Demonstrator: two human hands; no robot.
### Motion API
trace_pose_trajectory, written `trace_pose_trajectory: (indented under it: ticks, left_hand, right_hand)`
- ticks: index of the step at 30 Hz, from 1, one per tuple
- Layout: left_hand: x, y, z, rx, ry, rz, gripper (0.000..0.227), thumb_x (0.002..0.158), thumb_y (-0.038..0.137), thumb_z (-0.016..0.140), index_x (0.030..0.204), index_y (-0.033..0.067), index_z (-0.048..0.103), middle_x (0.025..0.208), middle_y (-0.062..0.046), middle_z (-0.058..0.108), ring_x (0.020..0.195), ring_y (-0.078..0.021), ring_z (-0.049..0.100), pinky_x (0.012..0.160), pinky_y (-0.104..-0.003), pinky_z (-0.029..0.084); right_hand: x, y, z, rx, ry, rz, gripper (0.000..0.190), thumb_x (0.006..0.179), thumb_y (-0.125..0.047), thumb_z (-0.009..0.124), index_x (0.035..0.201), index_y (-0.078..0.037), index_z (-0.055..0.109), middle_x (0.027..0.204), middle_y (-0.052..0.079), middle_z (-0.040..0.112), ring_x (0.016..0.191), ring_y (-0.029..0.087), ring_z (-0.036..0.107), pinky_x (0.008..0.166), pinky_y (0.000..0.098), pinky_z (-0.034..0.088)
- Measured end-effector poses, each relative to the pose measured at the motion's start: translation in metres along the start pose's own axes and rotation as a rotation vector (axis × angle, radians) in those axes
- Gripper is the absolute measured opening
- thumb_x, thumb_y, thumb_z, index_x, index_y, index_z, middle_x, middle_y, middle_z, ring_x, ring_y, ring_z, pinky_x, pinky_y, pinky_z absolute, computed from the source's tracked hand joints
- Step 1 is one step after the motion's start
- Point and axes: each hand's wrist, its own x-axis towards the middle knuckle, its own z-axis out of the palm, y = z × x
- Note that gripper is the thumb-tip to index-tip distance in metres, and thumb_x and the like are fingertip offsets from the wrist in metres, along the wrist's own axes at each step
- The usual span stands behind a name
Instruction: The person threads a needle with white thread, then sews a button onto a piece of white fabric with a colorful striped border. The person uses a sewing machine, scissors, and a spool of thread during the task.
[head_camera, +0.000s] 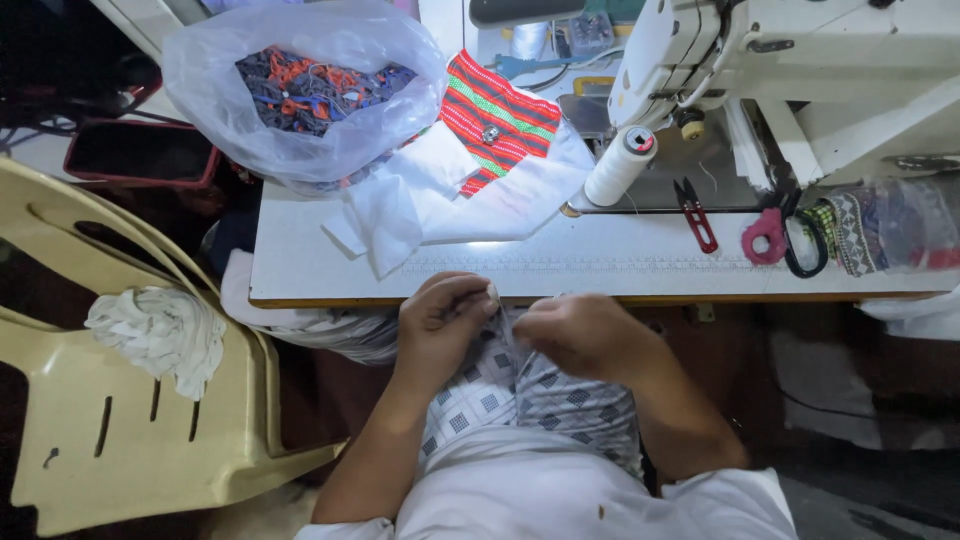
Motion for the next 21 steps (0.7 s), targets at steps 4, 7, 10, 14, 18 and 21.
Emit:
trace_pose_trajectory:
  ticks: [4, 7, 10, 14, 18, 21]
  left_hand:
    - [-0.001, 0.003, -0.002, -0.045, -0.095, -0.058, 0.02, 0.08, 0.003, 0.085, 0.099, 0.0017, 0.079, 0.091, -0.009, 0.076, 0.083, -0.0121, 0.072, 0.074, -0.028, 0.062]
    - [0.002, 0.011, 0.0, 0.053, -0.176, 0.01, 0.018, 0.08, 0.002, 0.084, 0.098, 0.0015, 0.079, 0.09, -0.011, 0.076, 0.083, -0.0185, 0.076, 0.071, -0.031, 0.062]
    - [0.002, -0.001, -0.006, 0.171, -0.112, 0.037, 0.017, 0.082, 0.002, 0.081, 0.099, 0.003, 0.078, 0.09, -0.011, 0.075, 0.081, -0.0222, 0.076, 0.07, -0.033, 0.063]
    - [0.005, -0.02, -0.012, -0.029, -0.05, -0.046, 0.018, 0.084, 0.001, 0.083, 0.1, -0.0003, 0.077, 0.092, -0.008, 0.074, 0.085, -0.0118, 0.074, 0.074, -0.025, 0.061]
    - [0.006, -0.005, -0.006, -0.057, -0.169, -0.1, 0.022, 0.078, -0.002, 0.085, 0.099, 0.0006, 0.079, 0.091, -0.01, 0.075, 0.087, -0.015, 0.075, 0.076, -0.028, 0.063]
    - [0.007, -0.017, -0.007, 0.12, -0.076, -0.048, 0.02, 0.082, 0.005, 0.085, 0.1, 0.0024, 0.078, 0.087, -0.009, 0.074, 0.081, -0.0157, 0.075, 0.069, -0.028, 0.063]
  right_hand:
    - [0.027, 0.02, 0.014, -0.08, -0.049, 0.171, 0.018, 0.1, -0.021, 0.054, 0.096, -0.017, 0.071, 0.072, 0.007, 0.071, 0.065, 0.029, 0.07, 0.067, 0.0413, 0.058]
    - [0.033, 0.025, 0.003, -0.083, 0.258, 0.086, 0.012, 0.102, -0.022, 0.059, 0.104, -0.019, 0.07, 0.074, 0.002, 0.069, 0.066, 0.028, 0.071, 0.063, 0.041, 0.058]
    - [0.018, -0.003, -0.008, 0.05, 0.156, 0.112, 0.018, 0.1, -0.03, 0.056, 0.107, -0.024, 0.072, 0.077, 0.002, 0.071, 0.072, 0.025, 0.072, 0.069, 0.0397, 0.059]
    - [0.027, 0.015, 0.022, -0.042, -0.004, 0.136, 0.02, 0.098, -0.024, 0.057, 0.11, -0.023, 0.073, 0.084, 0.007, 0.075, 0.078, 0.032, 0.073, 0.075, 0.0455, 0.058]
    - [0.058, 0.05, 0.013, 0.166, 0.286, 0.138, 0.017, 0.098, -0.017, 0.065, 0.111, -0.012, 0.073, 0.085, 0.013, 0.075, 0.082, 0.037, 0.073, 0.076, 0.0474, 0.058]
    - [0.041, 0.023, -0.006, 0.144, 0.292, 0.16, 0.018, 0.1, -0.025, 0.065, 0.113, -0.018, 0.075, 0.086, 0.009, 0.075, 0.085, 0.031, 0.074, 0.079, 0.0437, 0.059]
